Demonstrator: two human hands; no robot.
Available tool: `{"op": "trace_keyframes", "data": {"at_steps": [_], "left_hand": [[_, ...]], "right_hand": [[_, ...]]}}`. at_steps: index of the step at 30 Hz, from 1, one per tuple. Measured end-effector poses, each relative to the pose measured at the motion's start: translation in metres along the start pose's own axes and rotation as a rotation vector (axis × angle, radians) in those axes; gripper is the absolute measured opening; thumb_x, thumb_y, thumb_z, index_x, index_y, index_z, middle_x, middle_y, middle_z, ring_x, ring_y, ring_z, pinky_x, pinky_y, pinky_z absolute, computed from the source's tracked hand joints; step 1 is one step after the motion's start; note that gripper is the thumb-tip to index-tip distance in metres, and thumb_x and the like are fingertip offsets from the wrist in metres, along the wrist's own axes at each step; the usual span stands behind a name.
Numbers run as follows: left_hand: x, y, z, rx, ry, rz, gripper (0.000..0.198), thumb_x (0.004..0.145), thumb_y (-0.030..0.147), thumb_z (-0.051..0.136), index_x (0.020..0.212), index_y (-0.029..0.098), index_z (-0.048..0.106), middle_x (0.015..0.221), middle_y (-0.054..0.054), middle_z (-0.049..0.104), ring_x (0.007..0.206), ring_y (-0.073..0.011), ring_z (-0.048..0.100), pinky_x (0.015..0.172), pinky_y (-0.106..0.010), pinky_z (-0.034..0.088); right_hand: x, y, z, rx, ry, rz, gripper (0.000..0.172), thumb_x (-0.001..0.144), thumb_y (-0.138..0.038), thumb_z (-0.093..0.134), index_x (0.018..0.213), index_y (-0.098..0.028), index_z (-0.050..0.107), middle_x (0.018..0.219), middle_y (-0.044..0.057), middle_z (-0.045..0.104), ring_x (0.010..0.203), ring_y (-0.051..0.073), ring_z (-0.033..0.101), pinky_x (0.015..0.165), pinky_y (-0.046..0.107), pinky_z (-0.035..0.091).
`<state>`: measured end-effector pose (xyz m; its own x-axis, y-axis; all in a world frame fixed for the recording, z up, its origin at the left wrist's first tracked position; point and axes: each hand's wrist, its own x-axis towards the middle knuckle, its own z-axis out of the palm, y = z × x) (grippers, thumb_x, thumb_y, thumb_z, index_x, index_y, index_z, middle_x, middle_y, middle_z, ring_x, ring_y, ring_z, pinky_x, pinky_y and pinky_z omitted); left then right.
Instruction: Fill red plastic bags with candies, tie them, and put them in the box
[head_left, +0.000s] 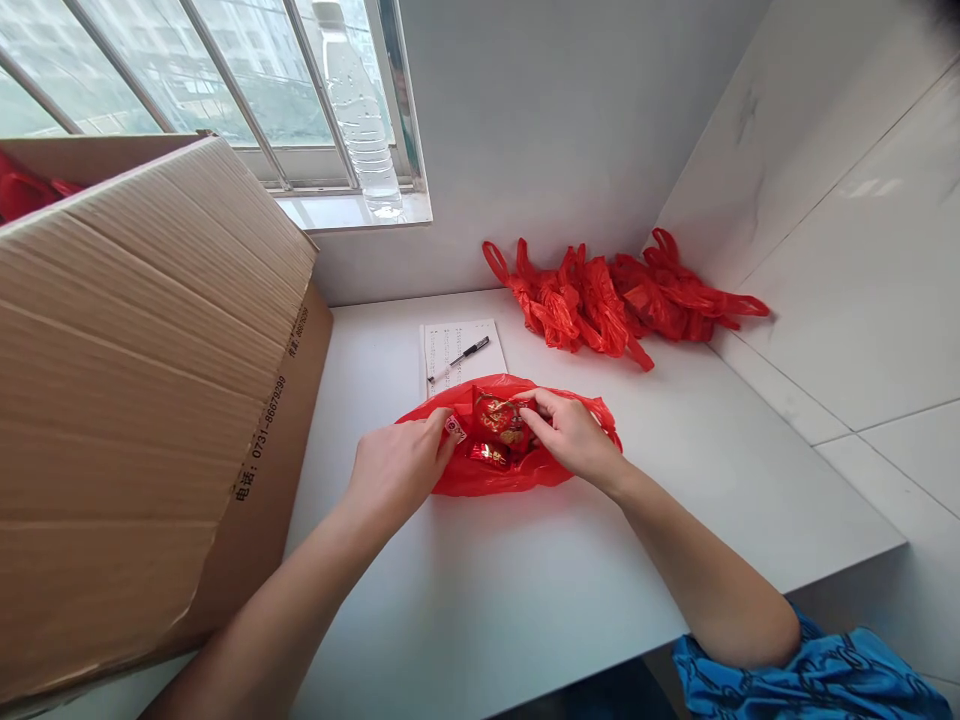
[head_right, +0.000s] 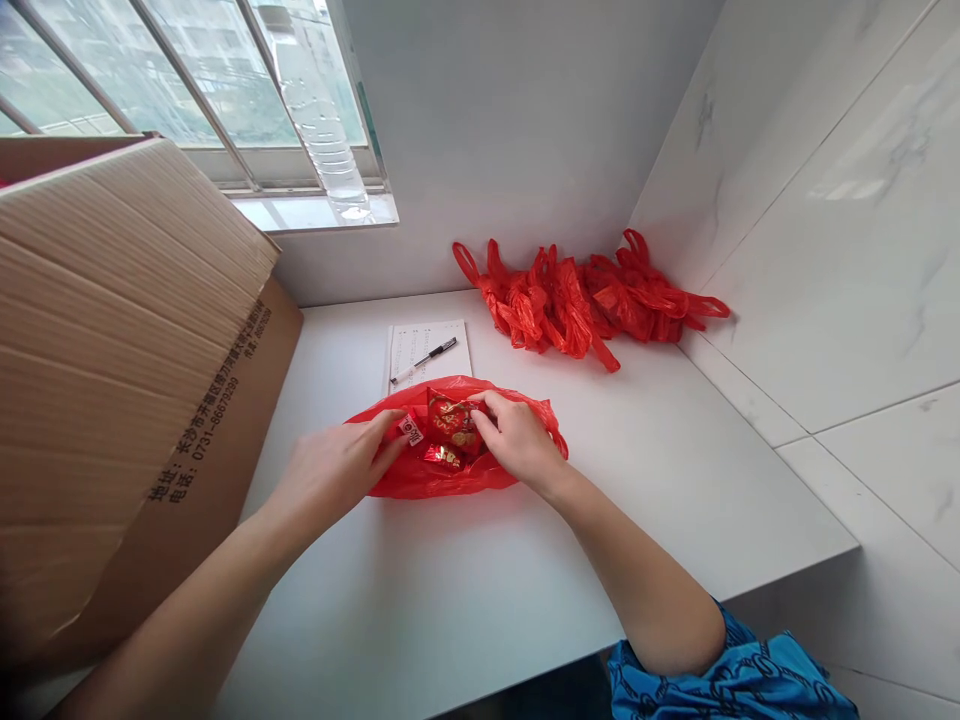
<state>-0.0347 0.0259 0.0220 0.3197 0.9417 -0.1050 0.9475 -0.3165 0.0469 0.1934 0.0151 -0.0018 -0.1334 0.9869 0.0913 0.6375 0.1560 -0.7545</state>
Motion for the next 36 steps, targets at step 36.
{"op": "trace_keyframes", "data": {"at_steps": [36], "left_hand": [[0.002,-0.015,0.003,0.054,-0.042,0.2,0.018,0.087,0.022,0.055,0.105,0.024,0.053,0.1,-0.005,0.063,0.063,-0.0183,0.06,0.055,-0.029,0.033]], "right_hand": [[-0.006,0.006,0.01,-0.273,-0.148,-0.222,0.05,0.088,-0.007,0.049,0.136,-0.019,0.047,0.121,0.01,0.065,0.11,0.023,0.063,0.089,0.039,0.053]]}}
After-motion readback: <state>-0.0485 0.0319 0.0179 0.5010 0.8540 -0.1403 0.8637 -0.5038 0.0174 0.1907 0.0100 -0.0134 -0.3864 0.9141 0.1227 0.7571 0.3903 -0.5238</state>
